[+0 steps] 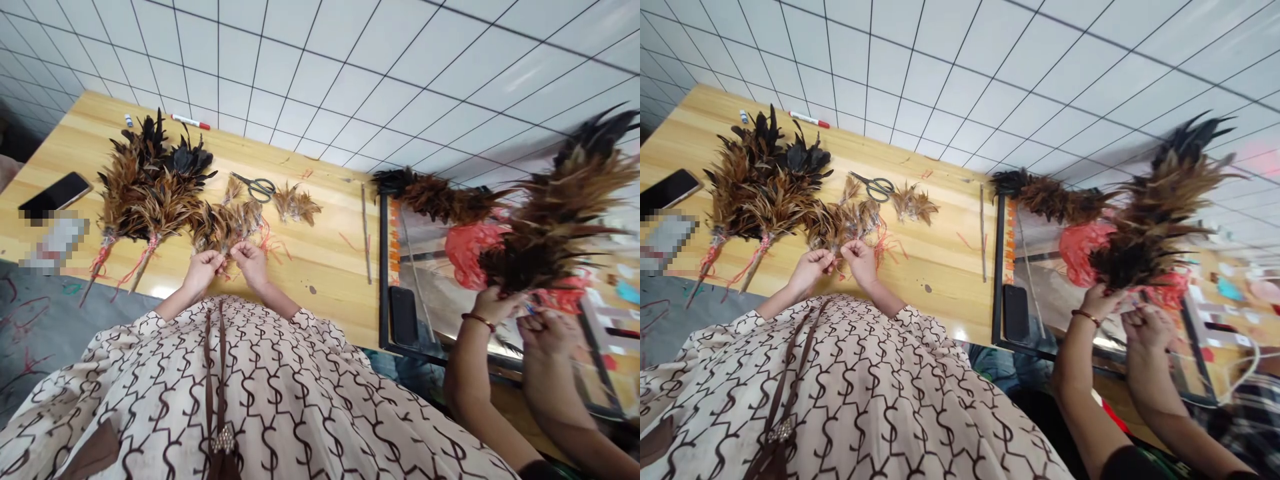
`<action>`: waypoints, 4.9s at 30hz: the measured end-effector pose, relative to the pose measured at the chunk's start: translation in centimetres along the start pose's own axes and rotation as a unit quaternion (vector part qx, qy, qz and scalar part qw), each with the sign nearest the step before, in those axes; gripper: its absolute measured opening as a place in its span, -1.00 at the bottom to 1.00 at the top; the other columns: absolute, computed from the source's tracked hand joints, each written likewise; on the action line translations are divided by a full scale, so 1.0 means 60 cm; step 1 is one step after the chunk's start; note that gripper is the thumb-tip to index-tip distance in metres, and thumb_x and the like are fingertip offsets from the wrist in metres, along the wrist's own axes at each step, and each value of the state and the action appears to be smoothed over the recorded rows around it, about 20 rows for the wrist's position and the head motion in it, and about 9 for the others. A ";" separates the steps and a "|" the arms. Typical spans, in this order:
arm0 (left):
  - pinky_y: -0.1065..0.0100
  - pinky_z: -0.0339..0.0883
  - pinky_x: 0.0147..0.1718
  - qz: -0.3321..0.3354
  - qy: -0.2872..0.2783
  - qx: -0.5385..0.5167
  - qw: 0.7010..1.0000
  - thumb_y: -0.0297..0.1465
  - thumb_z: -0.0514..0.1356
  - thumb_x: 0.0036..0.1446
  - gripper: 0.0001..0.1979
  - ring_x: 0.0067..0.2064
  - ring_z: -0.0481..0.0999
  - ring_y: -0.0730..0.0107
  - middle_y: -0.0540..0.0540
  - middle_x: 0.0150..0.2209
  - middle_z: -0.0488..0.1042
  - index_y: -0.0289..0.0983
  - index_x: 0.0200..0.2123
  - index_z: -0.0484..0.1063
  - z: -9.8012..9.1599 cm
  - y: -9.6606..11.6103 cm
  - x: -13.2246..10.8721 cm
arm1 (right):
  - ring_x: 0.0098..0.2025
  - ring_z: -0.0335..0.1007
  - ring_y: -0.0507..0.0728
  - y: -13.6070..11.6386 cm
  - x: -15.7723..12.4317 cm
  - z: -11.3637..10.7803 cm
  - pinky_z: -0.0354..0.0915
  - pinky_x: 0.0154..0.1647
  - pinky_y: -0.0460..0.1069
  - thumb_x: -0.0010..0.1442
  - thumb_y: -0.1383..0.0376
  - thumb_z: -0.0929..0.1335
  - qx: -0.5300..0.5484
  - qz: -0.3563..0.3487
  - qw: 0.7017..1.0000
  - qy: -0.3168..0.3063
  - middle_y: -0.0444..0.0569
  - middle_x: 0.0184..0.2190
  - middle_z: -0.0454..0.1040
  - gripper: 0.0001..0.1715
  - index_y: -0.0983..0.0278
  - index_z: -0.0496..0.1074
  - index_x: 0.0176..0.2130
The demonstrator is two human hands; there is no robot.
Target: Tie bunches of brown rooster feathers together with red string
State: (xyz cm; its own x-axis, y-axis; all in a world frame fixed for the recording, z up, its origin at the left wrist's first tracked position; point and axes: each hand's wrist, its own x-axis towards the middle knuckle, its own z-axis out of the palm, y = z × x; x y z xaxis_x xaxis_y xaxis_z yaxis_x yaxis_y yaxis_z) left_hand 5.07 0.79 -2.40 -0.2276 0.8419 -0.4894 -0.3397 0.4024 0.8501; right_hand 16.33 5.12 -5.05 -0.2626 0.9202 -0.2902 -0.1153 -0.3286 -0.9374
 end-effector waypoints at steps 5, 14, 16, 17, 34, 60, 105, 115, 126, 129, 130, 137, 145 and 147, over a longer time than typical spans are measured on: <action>0.48 0.10 -0.61 -0.029 0.036 -0.044 0.998 -0.35 0.38 -0.27 -0.77 -0.64 0.22 0.60 -0.01 -0.66 0.39 -0.33 -0.69 0.40 -0.008 -0.002 0.010 | -0.60 0.01 -0.09 -0.013 0.002 -0.011 0.01 -0.59 -0.13 -0.15 0.13 0.43 0.010 0.018 1.000 -0.010 -0.26 -0.65 0.18 -0.68 0.26 0.26 -0.54; 0.48 0.06 -0.63 -0.024 0.061 -0.076 0.995 -0.32 0.44 -0.42 -0.72 -0.66 0.19 0.61 0.08 -0.72 0.29 -0.32 -0.68 0.42 0.000 0.004 0.005 | -0.61 0.07 -0.08 -0.002 -0.010 0.011 0.02 -0.62 -0.14 -0.16 0.07 0.46 0.030 0.021 0.997 -0.062 -0.25 -0.65 0.23 -0.63 0.25 0.29 -0.53; 0.48 0.05 -0.63 -0.024 0.054 -0.075 0.995 -0.32 0.44 -0.42 -0.72 -0.66 0.18 0.62 0.08 -0.73 0.28 -0.32 -0.68 0.42 0.002 0.004 0.003 | -0.60 0.10 -0.07 -0.003 -0.010 0.012 0.06 -0.60 -0.14 -0.16 0.07 0.46 0.029 0.016 0.998 -0.061 -0.25 -0.64 0.24 -0.63 0.25 0.30 -0.53; 0.48 0.05 -0.64 -0.025 0.049 -0.074 0.996 -0.33 0.44 -0.42 -0.72 -0.66 0.18 0.62 0.08 -0.73 0.29 -0.32 -0.69 0.42 0.002 0.005 0.002 | -0.59 0.11 -0.07 -0.003 -0.010 0.013 0.08 -0.59 -0.13 -0.15 0.07 0.46 0.027 0.013 0.998 -0.059 -0.24 -0.64 0.25 -0.63 0.25 0.30 -0.53; 0.48 0.00 -0.62 0.021 0.014 0.024 0.999 -0.37 0.33 -0.18 -0.69 -0.65 0.13 0.59 0.10 -0.76 0.20 -0.29 -0.76 0.27 0.004 0.003 0.000 | -0.61 0.16 -0.06 0.008 -0.010 0.023 0.11 -0.57 -0.12 -0.09 0.06 0.41 0.010 0.015 0.998 -0.057 -0.25 -0.65 0.29 -0.63 0.23 0.22 -0.51; 0.49 0.08 -0.63 -0.019 0.036 -0.137 0.990 -0.49 0.31 -0.13 -0.80 -0.64 0.18 0.62 -0.01 -0.61 0.39 -0.32 -0.66 0.35 -0.009 0.019 0.009 | -0.62 0.07 -0.05 -0.023 0.017 -0.041 0.09 -0.56 -0.12 -0.08 0.35 0.39 -0.196 -0.043 0.967 -0.156 -0.27 -0.62 0.27 -0.59 0.23 0.41 -0.15; 0.51 0.04 -0.65 -0.031 0.053 -0.108 0.992 -0.47 0.33 -0.16 -0.80 -0.66 0.18 0.64 0.02 -0.66 0.34 -0.35 -0.65 0.35 -0.017 0.010 0.005 | -0.13 0.47 0.14 -0.085 0.170 -0.085 0.24 -0.26 -0.10 0.10 0.35 0.31 -0.637 0.100 0.763 0.047 0.14 -0.19 0.55 -0.76 0.31 0.53 -0.23; 0.50 0.03 -0.66 -0.033 0.058 -0.117 0.991 -0.47 0.33 -0.16 -0.79 -0.66 0.16 0.64 0.02 -0.66 0.33 -0.34 -0.65 0.34 -0.017 0.005 0.013 | -0.57 0.20 -0.03 -0.070 0.158 -0.110 0.13 -0.49 -0.11 -0.09 0.38 0.37 -0.328 0.040 0.935 0.129 -0.19 -0.68 0.31 -0.85 0.31 0.32 -0.62; 0.49 0.06 -0.64 -0.042 0.063 -0.103 0.992 -0.40 0.37 -0.22 -0.76 -0.65 0.19 0.63 -0.02 -0.62 0.43 -0.32 -0.63 0.33 -0.011 0.003 0.017 | -0.70 -0.06 -0.13 -0.057 0.071 -0.069 -0.13 -0.68 -0.16 -0.27 0.24 0.48 0.002 0.090 0.995 -0.048 -0.27 -0.73 0.22 -0.66 0.28 0.24 -0.61; 0.49 0.09 -0.63 -0.047 0.069 -0.092 0.992 -0.37 0.38 -0.24 -0.74 -0.66 0.21 0.62 -0.02 -0.62 0.44 -0.32 -0.64 0.33 -0.008 0.004 0.015 | -0.65 0.05 -0.11 -0.037 0.041 -0.027 -0.02 -0.63 -0.15 -0.25 0.20 0.48 -0.018 0.080 0.992 -0.095 -0.25 -0.70 0.28 -0.66 0.28 0.27 -0.60; 0.49 0.10 -0.63 -0.046 0.065 -0.087 0.993 -0.36 0.38 -0.24 -0.74 -0.66 0.22 0.61 -0.01 -0.64 0.42 -0.32 -0.64 0.33 -0.007 0.003 0.015 | -0.63 0.08 -0.10 -0.031 0.034 -0.014 0.02 -0.60 -0.15 -0.25 0.20 0.49 -0.020 0.070 0.992 -0.099 -0.25 -0.69 0.28 -0.66 0.28 0.28 -0.60; 0.49 0.08 -0.65 -0.018 0.022 -0.068 0.997 -0.35 0.36 -0.19 -0.74 -0.68 0.20 0.61 0.05 -0.72 0.31 -0.31 -0.68 0.34 -0.005 0.000 0.009 | -0.61 0.18 -0.08 -0.015 0.014 0.026 0.16 -0.51 -0.13 -0.20 0.19 0.49 -0.016 0.046 0.996 -0.075 -0.26 -0.70 0.29 -0.65 0.27 0.26 -0.61; 0.49 0.11 -0.62 -0.016 -0.009 -0.073 0.997 -0.36 0.35 -0.18 -0.73 -0.66 0.21 0.62 0.03 -0.67 0.35 -0.32 -0.68 0.32 -0.005 0.005 0.003 | -0.63 0.20 -0.05 -0.007 0.011 0.026 0.18 -0.52 -0.11 -0.12 0.12 0.44 -0.002 0.036 0.997 -0.072 -0.26 -0.71 0.28 -0.64 0.25 0.23 -0.57; 0.49 0.10 -0.63 -0.018 -0.015 -0.077 0.997 -0.36 0.36 -0.21 -0.73 -0.66 0.21 0.62 0.04 -0.67 0.36 -0.31 -0.67 0.32 -0.006 0.005 0.003 | -0.61 0.20 -0.06 -0.007 0.010 0.025 0.18 -0.51 -0.11 -0.15 0.13 0.46 -0.001 0.032 0.998 -0.063 -0.26 -0.70 0.27 -0.63 0.25 0.24 -0.58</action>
State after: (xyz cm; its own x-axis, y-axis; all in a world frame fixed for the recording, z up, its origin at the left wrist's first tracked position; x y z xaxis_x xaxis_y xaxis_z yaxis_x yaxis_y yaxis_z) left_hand 4.61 0.93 -2.27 -0.1869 0.8390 -0.5111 -0.4843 0.3739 0.7910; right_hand 14.78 5.52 -4.55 -0.3869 0.8638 -0.3227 -0.0925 -0.3845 -0.9185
